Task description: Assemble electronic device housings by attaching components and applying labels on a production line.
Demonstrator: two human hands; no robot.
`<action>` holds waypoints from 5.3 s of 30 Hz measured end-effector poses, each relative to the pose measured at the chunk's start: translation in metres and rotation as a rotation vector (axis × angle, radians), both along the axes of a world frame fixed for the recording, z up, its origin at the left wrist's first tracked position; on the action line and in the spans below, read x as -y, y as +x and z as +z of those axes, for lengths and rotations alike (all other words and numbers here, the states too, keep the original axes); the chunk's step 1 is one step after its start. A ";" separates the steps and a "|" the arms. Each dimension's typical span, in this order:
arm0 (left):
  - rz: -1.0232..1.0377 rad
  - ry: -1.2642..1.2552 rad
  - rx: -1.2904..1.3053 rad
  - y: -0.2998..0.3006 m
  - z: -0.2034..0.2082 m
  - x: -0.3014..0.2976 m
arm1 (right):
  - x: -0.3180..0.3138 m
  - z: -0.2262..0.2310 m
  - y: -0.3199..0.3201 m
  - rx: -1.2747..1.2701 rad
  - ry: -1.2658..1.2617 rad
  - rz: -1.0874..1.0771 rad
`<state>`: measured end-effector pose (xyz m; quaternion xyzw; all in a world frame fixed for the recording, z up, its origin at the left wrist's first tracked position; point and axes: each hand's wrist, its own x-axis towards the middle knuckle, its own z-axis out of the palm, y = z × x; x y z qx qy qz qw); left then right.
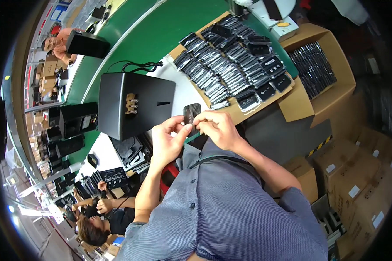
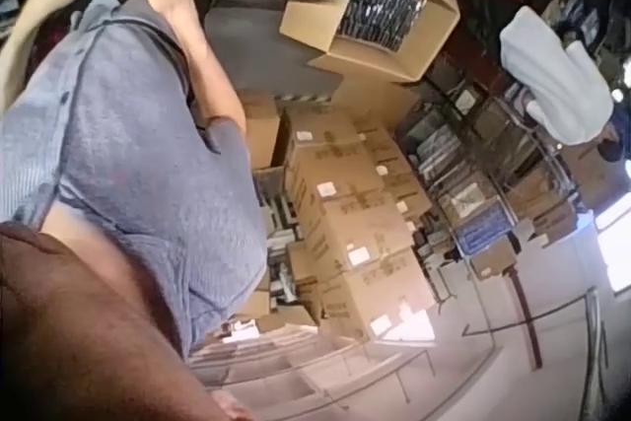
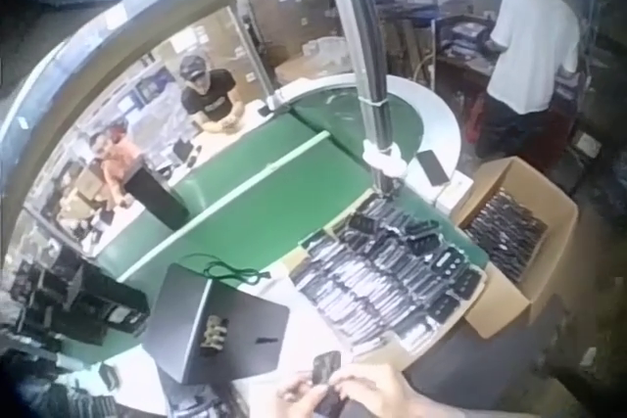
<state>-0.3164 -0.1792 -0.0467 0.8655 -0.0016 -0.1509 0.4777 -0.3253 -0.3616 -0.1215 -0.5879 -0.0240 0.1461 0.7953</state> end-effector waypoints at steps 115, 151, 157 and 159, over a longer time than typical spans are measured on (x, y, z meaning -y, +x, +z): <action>0.147 -0.030 0.039 0.136 0.018 -0.225 | -0.167 0.030 0.131 0.278 -0.230 0.082; 0.124 -0.019 0.065 0.139 0.016 -0.226 | -0.148 0.042 0.148 0.252 -0.248 0.286; 0.107 -0.012 0.049 0.138 0.015 -0.228 | -0.152 0.039 0.150 0.221 -0.228 0.258; 0.120 -0.018 0.049 0.138 0.014 -0.229 | -0.153 0.039 0.151 0.197 -0.221 0.264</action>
